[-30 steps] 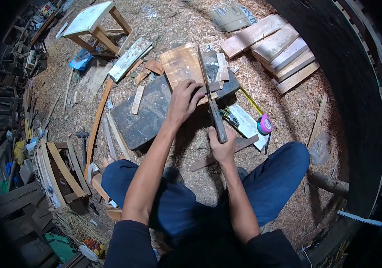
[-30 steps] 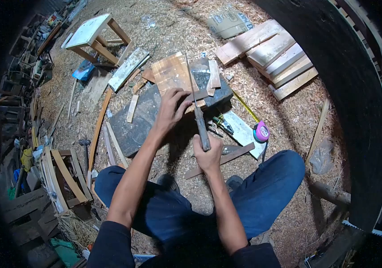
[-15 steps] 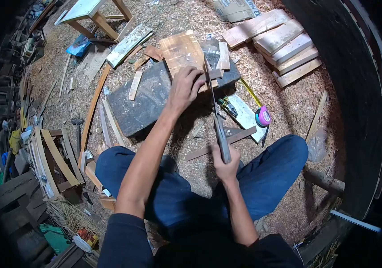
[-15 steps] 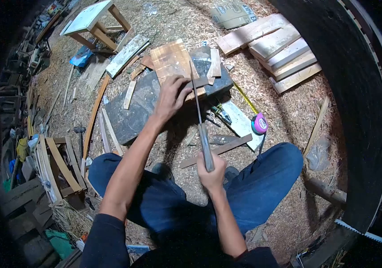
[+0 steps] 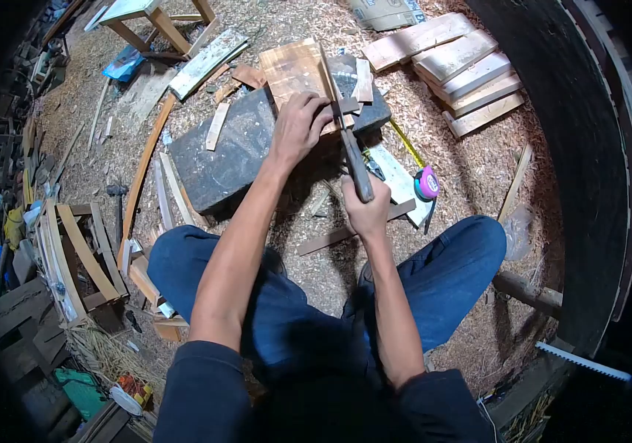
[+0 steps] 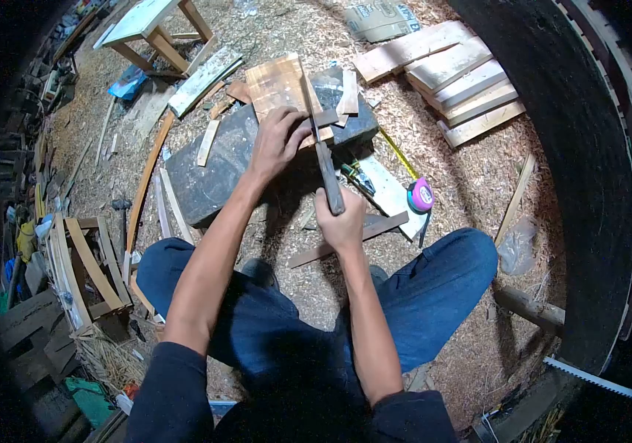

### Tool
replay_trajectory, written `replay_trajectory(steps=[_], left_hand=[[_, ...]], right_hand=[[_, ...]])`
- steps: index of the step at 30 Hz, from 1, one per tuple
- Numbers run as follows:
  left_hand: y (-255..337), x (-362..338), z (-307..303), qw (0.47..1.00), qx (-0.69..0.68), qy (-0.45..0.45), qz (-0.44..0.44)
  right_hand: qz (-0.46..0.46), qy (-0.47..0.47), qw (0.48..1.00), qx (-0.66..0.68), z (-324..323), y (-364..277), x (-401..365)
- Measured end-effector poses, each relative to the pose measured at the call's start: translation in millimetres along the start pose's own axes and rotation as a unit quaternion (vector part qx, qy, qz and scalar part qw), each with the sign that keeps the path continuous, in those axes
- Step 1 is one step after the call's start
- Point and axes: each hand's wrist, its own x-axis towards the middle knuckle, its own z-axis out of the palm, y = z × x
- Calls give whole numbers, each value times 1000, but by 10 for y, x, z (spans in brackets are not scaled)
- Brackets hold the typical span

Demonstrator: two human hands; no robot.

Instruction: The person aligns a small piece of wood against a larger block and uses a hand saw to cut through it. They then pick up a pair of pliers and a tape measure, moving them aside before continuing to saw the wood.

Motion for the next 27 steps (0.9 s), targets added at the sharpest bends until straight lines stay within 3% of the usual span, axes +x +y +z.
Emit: replay_trajectory(steps=[2, 5, 6, 8, 11, 16, 19, 20, 25, 27], left_hand=[[-9, 19, 4, 1000, 6, 7, 0], [-66, 29, 45, 1000, -8, 24, 4], [-39, 17, 37, 1000, -1, 26, 7], [-28, -16, 7, 1000, 2, 10, 4], [-55, 49, 1, 1000, 0, 17, 9], [-2, 53, -4, 1000, 3, 0, -15], [-29, 32, 7, 1000, 11, -1, 1], [-56, 45, 10, 1000, 8, 7, 7], [-30, 25, 40, 1000, 6, 1, 3], [-34, 17, 19, 1000, 8, -1, 3]], right_hand=[[-86, 3, 995, -55, -37, 70, -72], [-150, 52, 987, -29, -143, 172, -549], [-149, 49, 987, -31, -155, 138, -490], [-49, -1, 997, -52, -134, 29, -302], [-65, -3, 996, -63, -4, -84, 22], [-128, 38, 989, -65, -189, 67, -535], [-71, -3, 996, -61, -89, -32, -117], [-95, 16, 994, -43, -39, 16, -23], [-131, 24, 989, -71, -226, 86, -535], [-84, -1, 993, -80, -212, 72, -473]])
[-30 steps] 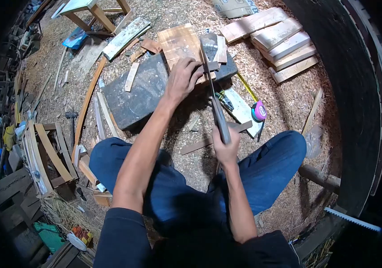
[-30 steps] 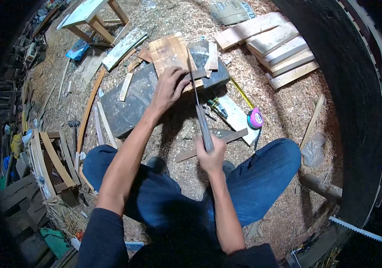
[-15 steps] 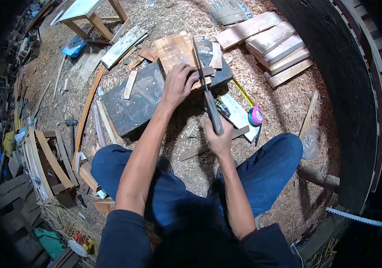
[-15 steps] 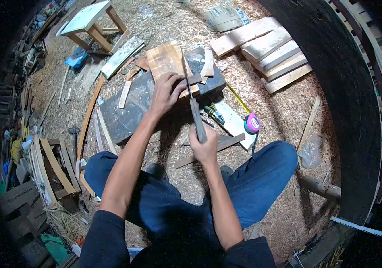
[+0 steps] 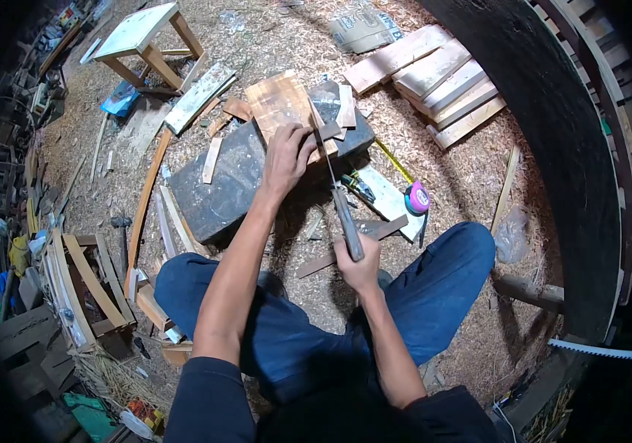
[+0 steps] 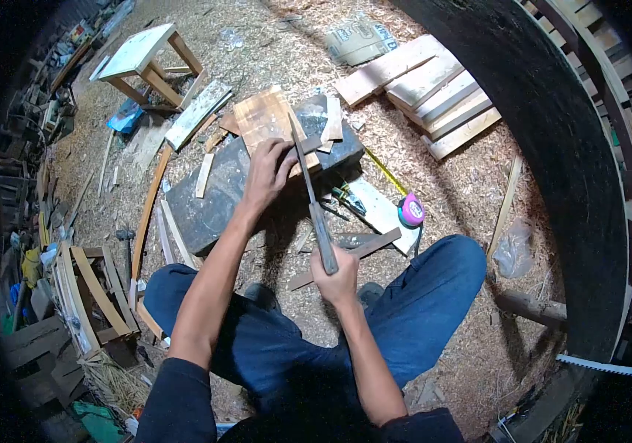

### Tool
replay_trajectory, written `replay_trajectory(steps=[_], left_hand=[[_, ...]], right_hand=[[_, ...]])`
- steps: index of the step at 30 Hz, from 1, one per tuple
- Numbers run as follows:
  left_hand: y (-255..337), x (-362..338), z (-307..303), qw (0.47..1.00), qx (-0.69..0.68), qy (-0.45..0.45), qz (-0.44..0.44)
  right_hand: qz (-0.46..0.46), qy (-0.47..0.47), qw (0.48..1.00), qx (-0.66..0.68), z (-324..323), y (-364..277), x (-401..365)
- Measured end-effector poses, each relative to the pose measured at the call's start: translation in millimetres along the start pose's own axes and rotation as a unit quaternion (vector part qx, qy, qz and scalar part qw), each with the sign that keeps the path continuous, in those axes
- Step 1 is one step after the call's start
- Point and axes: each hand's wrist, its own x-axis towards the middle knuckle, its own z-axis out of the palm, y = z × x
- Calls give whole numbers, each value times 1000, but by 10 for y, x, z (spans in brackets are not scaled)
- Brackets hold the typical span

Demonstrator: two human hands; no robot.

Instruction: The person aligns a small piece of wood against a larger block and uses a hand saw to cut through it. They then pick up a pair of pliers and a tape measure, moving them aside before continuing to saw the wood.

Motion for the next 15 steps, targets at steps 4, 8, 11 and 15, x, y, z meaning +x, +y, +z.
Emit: replay_trajectory(steps=[4, 8, 11, 15], left_hand=[[-35, 73, -22, 1000, -6, 8, -12], [24, 38, -36, 999, -4, -28, -17], [5, 31, 19, 1000, -17, -2, -3], [12, 92, -50, 1000, -8, 8, 9]], right_hand=[[19, -11, 999, 29, -55, -4, 65], [1, -16, 1000, 12, -94, -37, -7], [-5, 5, 1000, 8, 61, -58, 248], [-24, 0, 1000, 13, 194, -10, 604]])
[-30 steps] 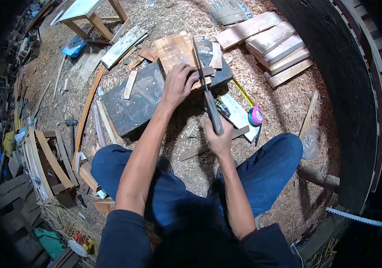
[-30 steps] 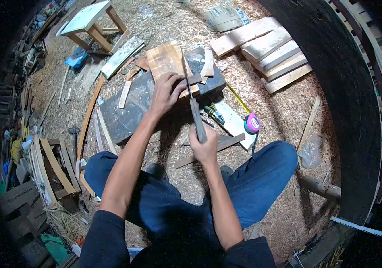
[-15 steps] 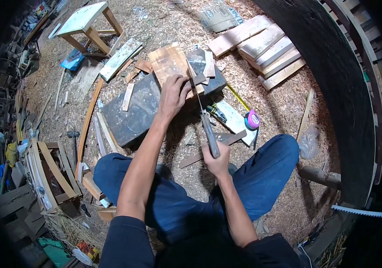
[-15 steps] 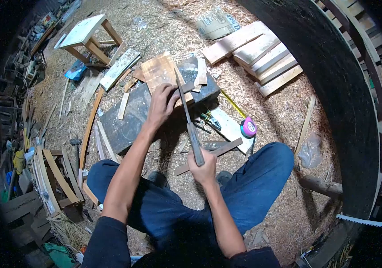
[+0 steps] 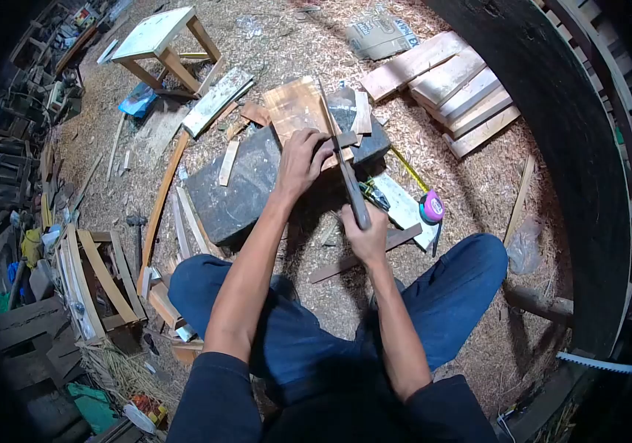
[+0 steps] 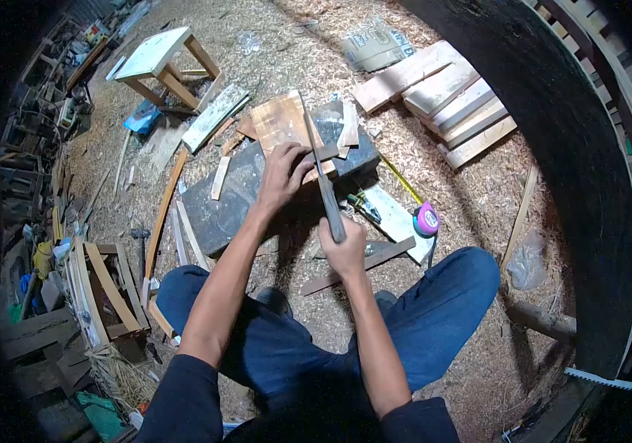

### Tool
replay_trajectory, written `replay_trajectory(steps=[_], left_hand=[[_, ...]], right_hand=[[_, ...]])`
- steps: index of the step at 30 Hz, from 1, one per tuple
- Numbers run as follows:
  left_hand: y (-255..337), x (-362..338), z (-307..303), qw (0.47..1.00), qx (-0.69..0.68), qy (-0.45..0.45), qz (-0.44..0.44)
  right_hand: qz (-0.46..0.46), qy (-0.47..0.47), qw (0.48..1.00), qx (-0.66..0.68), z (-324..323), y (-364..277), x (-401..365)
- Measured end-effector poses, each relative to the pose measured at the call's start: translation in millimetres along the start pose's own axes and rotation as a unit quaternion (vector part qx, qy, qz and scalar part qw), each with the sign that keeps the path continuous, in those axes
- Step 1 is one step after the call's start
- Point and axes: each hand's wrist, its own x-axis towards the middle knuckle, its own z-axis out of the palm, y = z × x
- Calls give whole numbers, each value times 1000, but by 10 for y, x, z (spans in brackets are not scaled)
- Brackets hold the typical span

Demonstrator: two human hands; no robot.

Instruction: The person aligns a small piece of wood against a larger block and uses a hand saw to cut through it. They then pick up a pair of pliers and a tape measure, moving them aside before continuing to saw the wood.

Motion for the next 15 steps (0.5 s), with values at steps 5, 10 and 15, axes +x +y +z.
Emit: replay_trajectory(steps=[5, 10, 15], left_hand=[[22, -36, 21, 1000, 5, -16, -13], [33, -20, 16, 1000, 1, -13, 0], [25, -42, 41, 1000, 5, 0, -8]], right_hand=[[-11, 27, 999, 28, -142, 81, -505], [26, -6, 1000, 16, -96, -53, -13], [-11, 23, 999, 33, -217, -57, -502]])
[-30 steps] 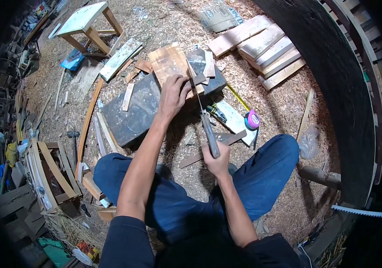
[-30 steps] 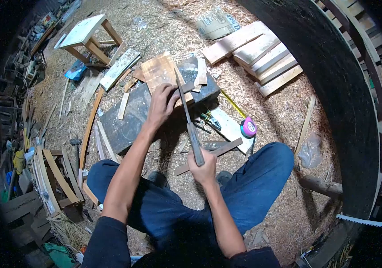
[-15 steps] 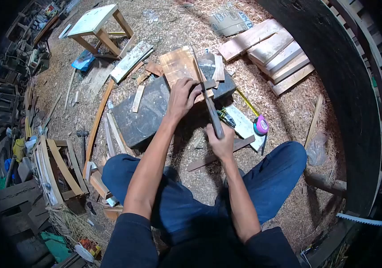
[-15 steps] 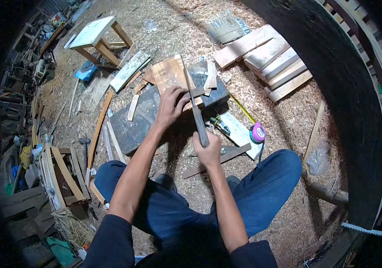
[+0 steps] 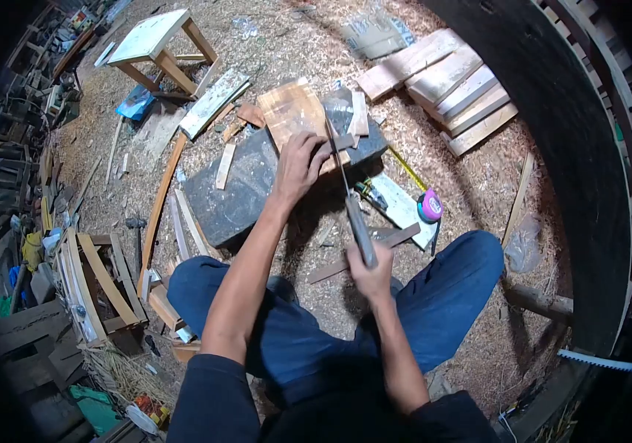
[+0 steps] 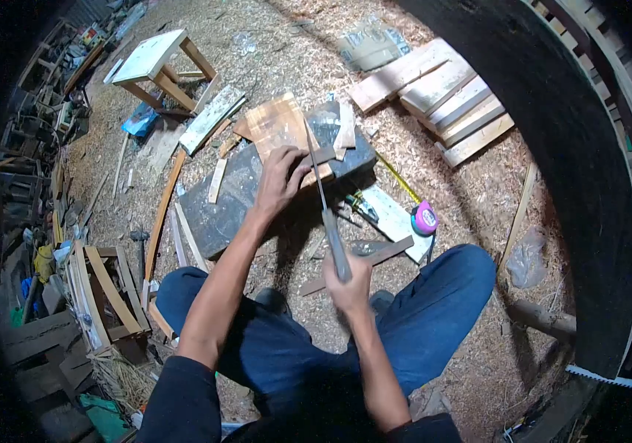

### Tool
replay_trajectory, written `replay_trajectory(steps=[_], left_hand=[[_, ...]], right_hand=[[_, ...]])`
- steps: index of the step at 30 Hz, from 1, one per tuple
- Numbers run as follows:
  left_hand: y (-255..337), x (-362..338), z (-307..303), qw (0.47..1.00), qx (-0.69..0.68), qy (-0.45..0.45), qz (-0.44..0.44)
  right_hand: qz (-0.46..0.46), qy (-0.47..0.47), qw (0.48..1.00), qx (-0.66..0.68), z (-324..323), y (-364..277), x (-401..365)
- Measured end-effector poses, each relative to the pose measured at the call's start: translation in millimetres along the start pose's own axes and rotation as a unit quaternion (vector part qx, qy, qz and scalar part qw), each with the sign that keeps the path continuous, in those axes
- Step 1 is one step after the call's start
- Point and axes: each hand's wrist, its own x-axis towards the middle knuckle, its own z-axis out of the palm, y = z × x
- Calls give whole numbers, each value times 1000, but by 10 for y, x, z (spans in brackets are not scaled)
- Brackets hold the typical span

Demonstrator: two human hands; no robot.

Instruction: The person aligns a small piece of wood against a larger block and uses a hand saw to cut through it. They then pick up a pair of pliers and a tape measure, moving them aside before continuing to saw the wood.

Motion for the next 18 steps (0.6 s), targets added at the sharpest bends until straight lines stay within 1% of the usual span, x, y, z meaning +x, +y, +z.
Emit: replay_trajectory(steps=[2, 3, 5, 6, 7, 8, 9, 10, 11, 12, 13, 14, 16, 18], left_hand=[[-13, -28, 16, 1000, -4, 2, 8], [-6, -12, 18, 1000, -7, 10, 20], [16, 20, 4, 1000, -7, -1, 7], [21, 21, -14, 1000, -7, -16, -10], [-16, 15, 1, 1000, -4, 5, -13], [-21, 65, -6, 1000, -3, 9, -9], [-14, 60, 7, 1000, -6, 7, -5], [2, -12, 9, 1000, -8, -2, -6], [8, -60, -1, 1000, -7, -8, -9], [-1, -30, 1, 1000, -15, -6, -3], [1, -18, 9, 1000, -23, -4, 1], [-1, -19, 15, 1000, -22, -3, -1], [-25, 27, 1, 1000, -5, -10, -14], [24, 36, 2, 1000, -9, 3, -15]], right_hand=[[69, -33, 997, -17, 90, 2, 342], [61, -26, 998, -11, 156, -5, 524], [45, -22, 999, -15, 154, 36, 451], [34, -20, 999, -20, 152, 47, 350], [13, -26, 999, -34, 49, 70, 130], [-36, 32, 999, -10, 65, 139, -68], [-42, 31, 998, -18, 41, 95, -29], [-40, 28, 998, -25, 20, 46, -56], [14, 1, 1000, -14, 39, 17, 25], [62, -24, 998, -5, 87, -23, 268], [31, 2, 999, 14, 221, 64, 463], [39, -20, 999, -18, 208, 12, 537], [62, -31, 998, 1, 121, -110, 299], [-5, 13, 1000, -3, 14, -68, -48]])
